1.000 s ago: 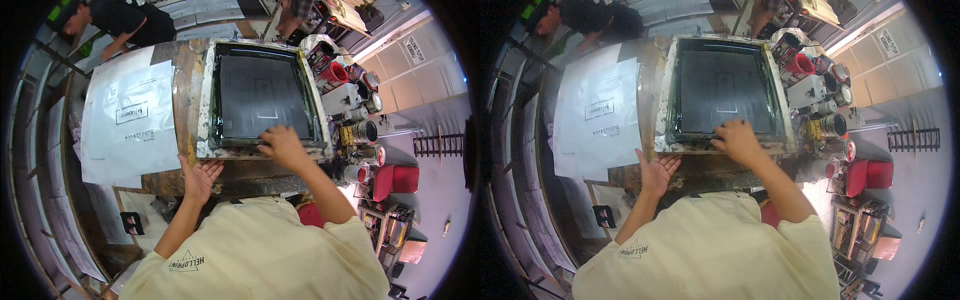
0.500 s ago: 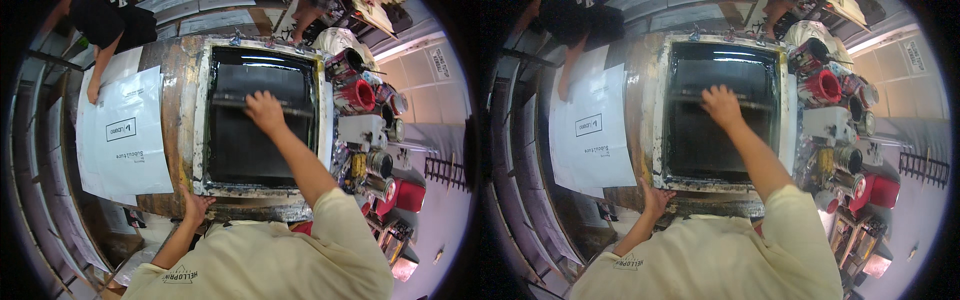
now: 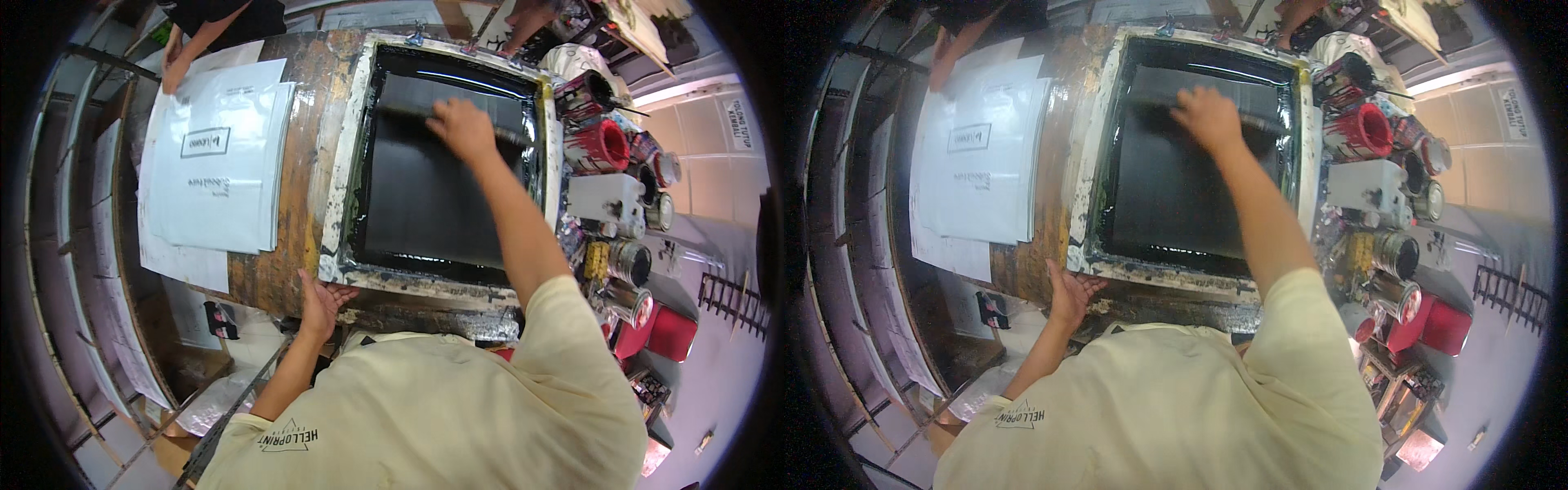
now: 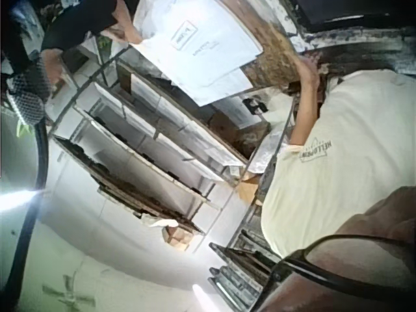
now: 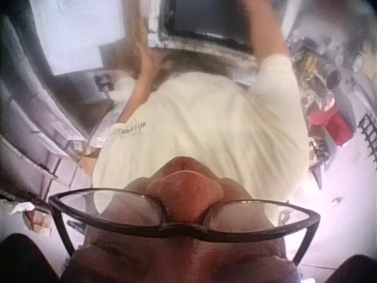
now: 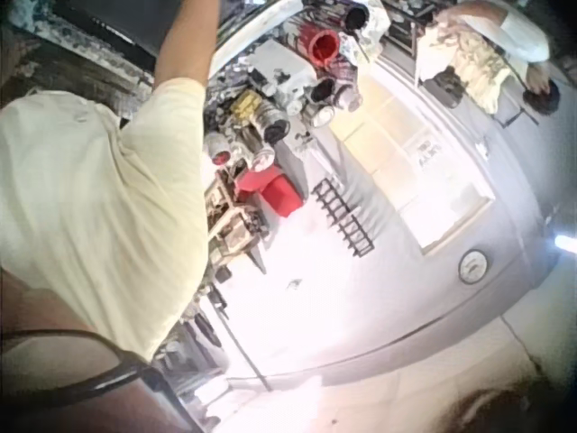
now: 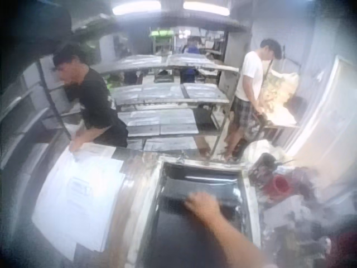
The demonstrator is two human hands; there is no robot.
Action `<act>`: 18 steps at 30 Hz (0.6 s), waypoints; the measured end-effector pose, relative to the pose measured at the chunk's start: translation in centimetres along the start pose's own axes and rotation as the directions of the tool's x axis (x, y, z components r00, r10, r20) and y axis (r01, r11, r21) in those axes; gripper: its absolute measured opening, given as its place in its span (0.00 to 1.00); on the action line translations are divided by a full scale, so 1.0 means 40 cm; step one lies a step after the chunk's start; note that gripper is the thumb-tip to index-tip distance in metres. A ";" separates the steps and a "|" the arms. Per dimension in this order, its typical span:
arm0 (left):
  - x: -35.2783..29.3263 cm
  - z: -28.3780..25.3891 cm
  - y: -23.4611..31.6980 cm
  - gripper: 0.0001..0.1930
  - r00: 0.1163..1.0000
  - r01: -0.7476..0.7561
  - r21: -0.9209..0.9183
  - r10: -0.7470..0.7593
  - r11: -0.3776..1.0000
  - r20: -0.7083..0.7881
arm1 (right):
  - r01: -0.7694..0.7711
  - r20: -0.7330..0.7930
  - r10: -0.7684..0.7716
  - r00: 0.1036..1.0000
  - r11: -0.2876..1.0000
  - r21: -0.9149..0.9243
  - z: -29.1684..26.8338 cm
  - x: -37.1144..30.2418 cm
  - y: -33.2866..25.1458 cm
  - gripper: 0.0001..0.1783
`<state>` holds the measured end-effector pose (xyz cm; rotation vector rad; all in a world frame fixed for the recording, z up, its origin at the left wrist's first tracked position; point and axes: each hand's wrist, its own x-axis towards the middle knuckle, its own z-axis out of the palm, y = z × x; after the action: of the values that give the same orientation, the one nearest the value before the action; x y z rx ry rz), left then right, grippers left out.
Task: The person screen prints logos onto white mailing bags using a screen frame and a squeegee, then places each printed bag onto a stack.
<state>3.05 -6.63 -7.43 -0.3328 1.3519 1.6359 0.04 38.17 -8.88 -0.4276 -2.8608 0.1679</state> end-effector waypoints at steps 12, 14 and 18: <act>-0.147 0.075 0.196 0.52 0.876 -0.215 -0.105 0.239 0.971 0.418 | -0.031 0.080 0.024 0.996 0.996 0.081 -0.527 -0.399 -0.431 0.20; -0.184 0.121 0.270 0.49 0.766 -0.274 -0.252 0.369 0.928 0.527 | -0.004 -0.105 -0.006 0.994 0.996 -0.093 -0.606 -0.338 -0.443 0.20; -0.100 0.206 0.295 0.47 0.612 -0.756 0.250 0.518 0.605 0.597 | -0.049 -0.393 -0.020 0.919 0.985 -0.163 -0.675 -0.236 -0.416 0.19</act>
<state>-1.40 -0.63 5.50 0.9553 1.5135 1.6976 11.14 21.59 17.51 -0.4562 -2.4808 -0.1479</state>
